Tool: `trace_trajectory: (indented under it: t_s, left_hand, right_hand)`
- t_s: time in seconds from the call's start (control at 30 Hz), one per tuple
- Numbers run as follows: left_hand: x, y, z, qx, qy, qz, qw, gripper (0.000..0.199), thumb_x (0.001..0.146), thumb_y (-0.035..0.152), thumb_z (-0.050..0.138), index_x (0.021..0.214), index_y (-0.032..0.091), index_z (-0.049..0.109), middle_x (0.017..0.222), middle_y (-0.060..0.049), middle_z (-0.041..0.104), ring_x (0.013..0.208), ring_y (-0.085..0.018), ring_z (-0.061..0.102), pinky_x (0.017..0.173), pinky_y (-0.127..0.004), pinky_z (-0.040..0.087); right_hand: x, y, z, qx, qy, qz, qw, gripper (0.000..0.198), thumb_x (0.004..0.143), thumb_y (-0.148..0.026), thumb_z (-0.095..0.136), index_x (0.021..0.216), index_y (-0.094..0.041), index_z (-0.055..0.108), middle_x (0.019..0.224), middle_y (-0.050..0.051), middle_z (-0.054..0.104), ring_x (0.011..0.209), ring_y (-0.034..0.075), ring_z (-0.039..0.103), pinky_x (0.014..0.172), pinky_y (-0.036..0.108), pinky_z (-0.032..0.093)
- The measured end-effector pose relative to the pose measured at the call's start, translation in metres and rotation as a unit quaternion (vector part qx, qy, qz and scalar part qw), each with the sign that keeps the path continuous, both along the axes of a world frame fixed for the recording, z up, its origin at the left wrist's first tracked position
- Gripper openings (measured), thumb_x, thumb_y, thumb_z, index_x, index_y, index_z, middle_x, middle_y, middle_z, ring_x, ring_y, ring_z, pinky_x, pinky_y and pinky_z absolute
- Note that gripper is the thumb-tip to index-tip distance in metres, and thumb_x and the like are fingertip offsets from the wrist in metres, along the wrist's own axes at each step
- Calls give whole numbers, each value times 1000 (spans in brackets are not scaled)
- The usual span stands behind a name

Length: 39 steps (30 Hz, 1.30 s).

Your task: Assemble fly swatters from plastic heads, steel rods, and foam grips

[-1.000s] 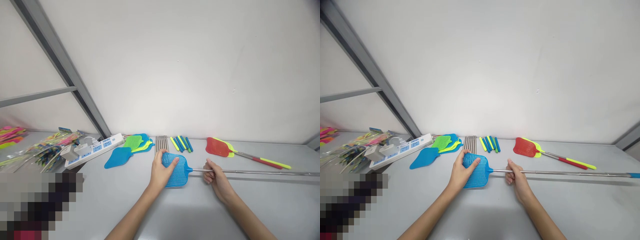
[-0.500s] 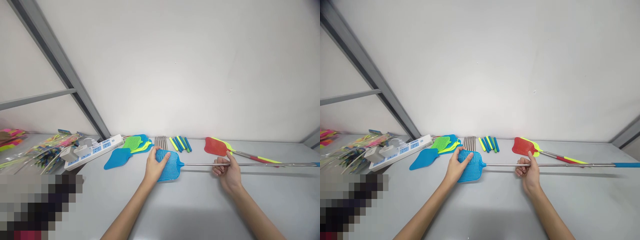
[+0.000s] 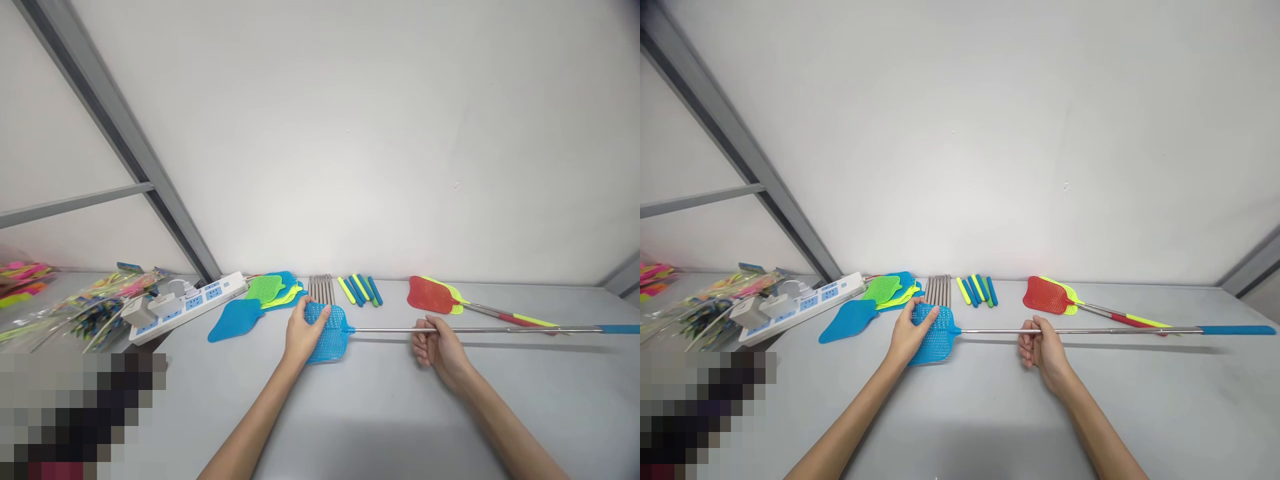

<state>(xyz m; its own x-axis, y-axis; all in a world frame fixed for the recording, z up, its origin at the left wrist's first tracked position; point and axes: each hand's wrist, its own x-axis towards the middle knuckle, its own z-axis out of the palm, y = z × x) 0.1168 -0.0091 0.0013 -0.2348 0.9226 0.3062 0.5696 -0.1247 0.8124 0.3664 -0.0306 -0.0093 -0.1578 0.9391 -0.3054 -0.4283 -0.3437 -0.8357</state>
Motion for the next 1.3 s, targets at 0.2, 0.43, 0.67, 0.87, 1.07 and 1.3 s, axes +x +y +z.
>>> trace_trajectory:
  t_s: [0.2,0.43,0.67,0.87,1.07,1.3]
  left_hand:
    - [-4,3,-5,-24,13,8,1000,30,65,47,51,82,22,49,79,0,56,72,-17,54,66,-29,40]
    - [-2,2,-6,-35,51,5,998,30,68,47,47,86,23,47,85,-1,56,76,-17,54,66,-29,40]
    - [4,-3,-7,-25,82,16,996,31,71,47,44,90,22,46,87,-2,54,84,-19,52,72,-31,40]
    - [5,-3,-7,-26,84,19,996,30,72,47,43,89,22,45,89,-2,53,83,-18,52,70,-30,41]
    - [6,-3,-9,-32,87,25,995,30,72,47,44,89,23,45,90,-2,53,85,-18,52,72,-30,40]
    - [7,-5,-9,-36,84,26,995,30,72,47,44,89,23,44,89,-2,51,85,-19,52,74,-31,40]
  right_hand:
    - [-3,1,-6,30,-7,37,999,39,75,-47,33,51,-18,42,46,-1,40,40,12,39,36,25,33]
    - [-7,0,-5,41,1,31,999,40,75,-47,33,52,-18,44,46,0,43,41,14,43,39,27,36]
    - [-6,1,-8,46,6,22,999,40,76,-46,32,52,-17,46,46,2,46,41,16,47,42,28,34]
    - [-4,1,-8,42,-12,45,998,40,75,-44,33,51,-16,48,47,6,53,42,18,50,44,30,35]
    - [-2,-1,-4,32,-41,75,996,44,76,-44,29,51,-15,51,54,12,60,43,20,54,45,30,37]
    - [-5,-3,-1,-7,-58,71,996,50,76,-47,26,43,-16,46,39,8,53,33,20,50,40,29,33]
